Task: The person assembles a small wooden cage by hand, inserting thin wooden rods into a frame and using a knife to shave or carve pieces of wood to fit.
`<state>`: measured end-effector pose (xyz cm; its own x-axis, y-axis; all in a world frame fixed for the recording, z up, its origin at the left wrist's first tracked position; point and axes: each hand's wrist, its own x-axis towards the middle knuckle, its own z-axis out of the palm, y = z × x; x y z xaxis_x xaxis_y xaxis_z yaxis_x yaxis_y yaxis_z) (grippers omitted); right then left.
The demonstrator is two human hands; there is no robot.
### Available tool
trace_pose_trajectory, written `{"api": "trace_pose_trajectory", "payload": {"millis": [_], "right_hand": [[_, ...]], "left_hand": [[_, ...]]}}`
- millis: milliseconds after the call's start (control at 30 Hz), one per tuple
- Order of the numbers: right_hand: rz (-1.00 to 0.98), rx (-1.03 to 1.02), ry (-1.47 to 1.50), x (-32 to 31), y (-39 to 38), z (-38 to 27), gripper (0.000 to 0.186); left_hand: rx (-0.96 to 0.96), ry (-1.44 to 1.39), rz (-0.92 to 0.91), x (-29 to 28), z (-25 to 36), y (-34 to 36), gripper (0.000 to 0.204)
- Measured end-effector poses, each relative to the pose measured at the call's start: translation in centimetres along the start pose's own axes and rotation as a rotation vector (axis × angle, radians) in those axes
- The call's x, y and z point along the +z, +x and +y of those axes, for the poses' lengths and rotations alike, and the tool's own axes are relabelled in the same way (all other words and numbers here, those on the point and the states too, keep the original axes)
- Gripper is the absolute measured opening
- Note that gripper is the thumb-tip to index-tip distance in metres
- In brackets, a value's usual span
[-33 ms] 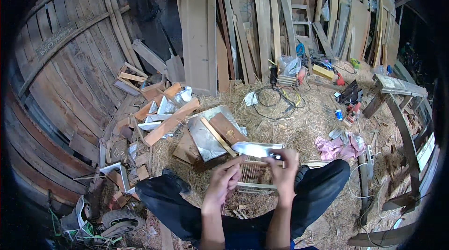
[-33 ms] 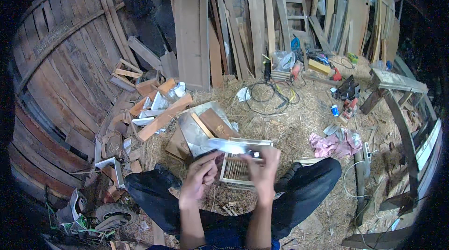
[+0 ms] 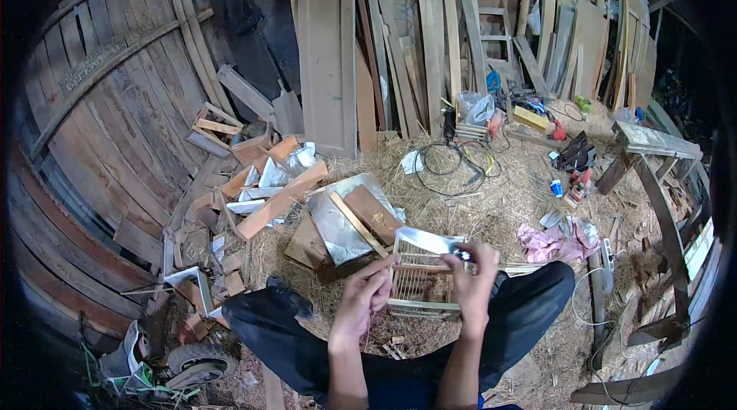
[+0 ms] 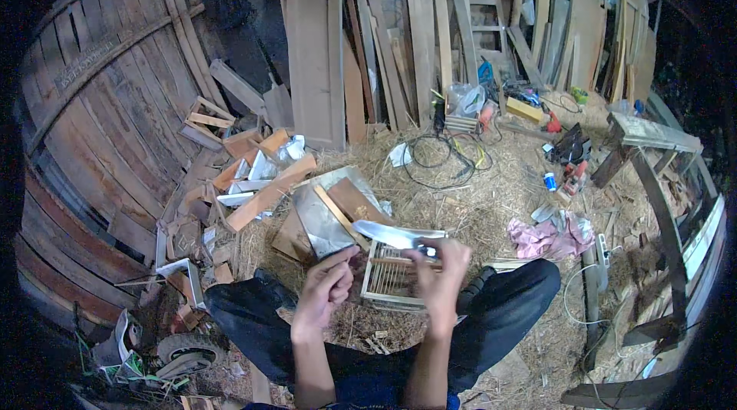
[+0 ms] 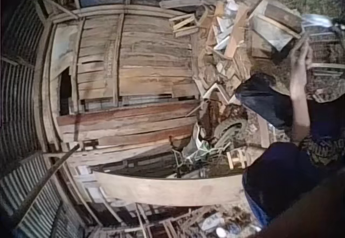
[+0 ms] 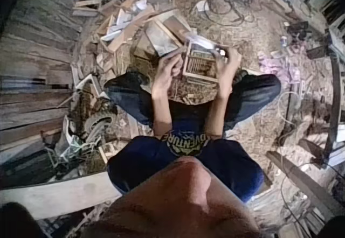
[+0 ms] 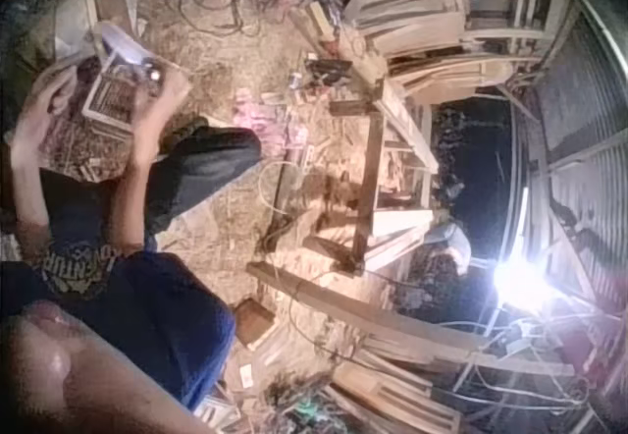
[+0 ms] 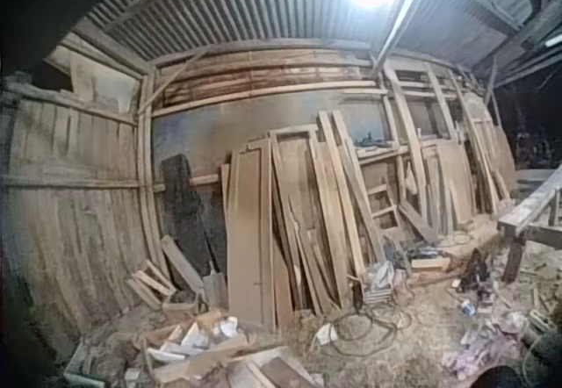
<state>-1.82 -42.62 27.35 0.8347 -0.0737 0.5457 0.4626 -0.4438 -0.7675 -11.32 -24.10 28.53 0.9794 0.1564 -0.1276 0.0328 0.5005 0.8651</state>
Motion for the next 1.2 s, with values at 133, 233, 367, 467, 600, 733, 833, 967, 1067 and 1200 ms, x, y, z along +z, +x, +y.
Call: {"api": "trace_pose_trajectory", "payload": {"millis": [133,233,367,467,600,733,833,967,1067,1200], "right_hand": [[-0.009,-0.009,-0.076,-1.9,0.6,0.4,0.025],[-0.026,-0.029,-0.041,-1.5,0.6,0.4,0.025],[-0.103,-0.060,0.069,-0.6,0.2,-1.3,0.028],[-0.180,-0.084,0.144,-0.1,0.0,-2.5,0.031],[-0.337,-0.216,0.149,0.7,-0.2,-2.1,0.035],[-0.307,-0.181,0.146,0.3,0.0,-2.8,0.033],[-0.214,-0.123,0.121,0.1,0.1,-1.8,0.030],[-0.085,0.023,0.033,-1.3,0.4,0.4,0.024],[-0.089,0.056,0.016,-1.7,0.5,0.3,0.025],[-0.169,-0.029,0.096,-0.8,0.5,-0.9,0.029]], "left_hand": [[0.050,-0.036,0.074,-0.3,0.5,0.0,0.040],[0.027,-0.005,0.072,0.8,0.2,0.2,0.042],[0.004,0.009,0.079,1.3,-0.8,0.7,0.043],[-0.013,-0.017,0.066,1.6,-1.1,0.7,0.046],[-0.031,0.021,0.125,2.0,-1.5,0.5,0.045],[-0.047,-0.040,0.043,1.5,-0.7,0.2,0.043],[-0.044,-0.034,-0.006,0.6,-0.5,-0.1,0.041],[-0.027,-0.015,-0.042,0.1,-0.1,0.0,0.038],[0.009,0.006,0.001,0.3,-0.3,0.6,0.039],[0.089,-0.012,0.060,1.0,-1.4,1.3,0.031]]}}
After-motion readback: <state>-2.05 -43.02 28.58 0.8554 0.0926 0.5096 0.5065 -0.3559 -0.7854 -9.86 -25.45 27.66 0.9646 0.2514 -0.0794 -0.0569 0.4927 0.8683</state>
